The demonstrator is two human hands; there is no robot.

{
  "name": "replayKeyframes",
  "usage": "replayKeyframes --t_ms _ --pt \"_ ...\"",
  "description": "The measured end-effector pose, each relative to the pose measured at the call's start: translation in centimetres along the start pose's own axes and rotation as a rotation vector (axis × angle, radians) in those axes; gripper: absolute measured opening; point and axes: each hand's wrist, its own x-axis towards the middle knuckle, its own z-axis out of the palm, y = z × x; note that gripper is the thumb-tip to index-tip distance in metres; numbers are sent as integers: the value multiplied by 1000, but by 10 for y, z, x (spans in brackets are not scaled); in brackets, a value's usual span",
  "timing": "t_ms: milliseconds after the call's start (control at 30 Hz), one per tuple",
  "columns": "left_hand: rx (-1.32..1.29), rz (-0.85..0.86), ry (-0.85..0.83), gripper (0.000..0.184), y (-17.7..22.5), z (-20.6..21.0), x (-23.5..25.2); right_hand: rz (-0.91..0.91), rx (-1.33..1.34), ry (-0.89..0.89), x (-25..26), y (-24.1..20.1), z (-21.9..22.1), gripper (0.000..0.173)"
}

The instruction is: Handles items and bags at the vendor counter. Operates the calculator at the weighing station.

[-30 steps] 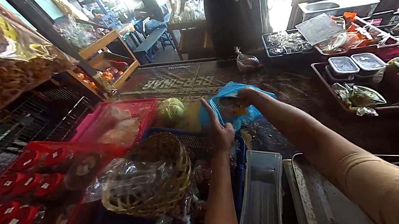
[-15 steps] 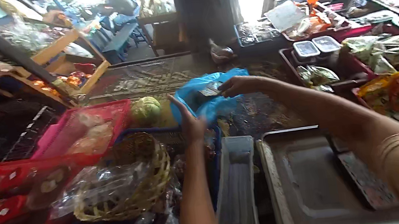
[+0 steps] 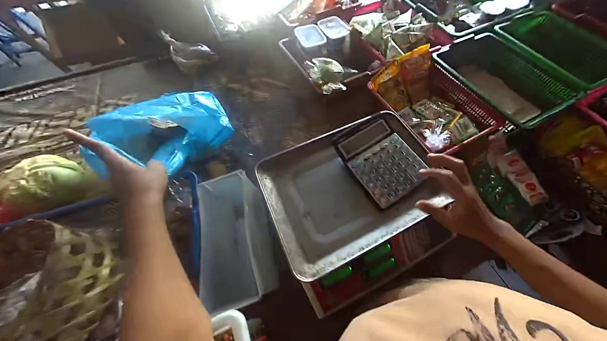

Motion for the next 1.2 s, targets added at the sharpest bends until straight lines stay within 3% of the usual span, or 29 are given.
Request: replayKeyframes --t_ms 200,433,600,733,900,1067,1200 --pt "65 -13 -35 110 1 7 -5 -118 -128 -71 -15 -28 30 61" --pt "44 -1 -54 112 -5 8 0 -22 -191 -176 -4 -42 34 69" --pt "38 11 -56 110 -2 4 -1 54 -154 -49 16 -26 26 78" --pt "68 -24 -89 109 -1 3 0 118 -259 -135 42 -23 24 72" --pt "58 -47 -91 108 -1 5 3 170 -331 -238 56 -30 27 77" --pt "11 -45 -102 104 -11 5 8 117 -207 26 26 2 12 71" --pt "39 -90 -134 90 -7 2 7 79 -227 47 -1 13 9 79"
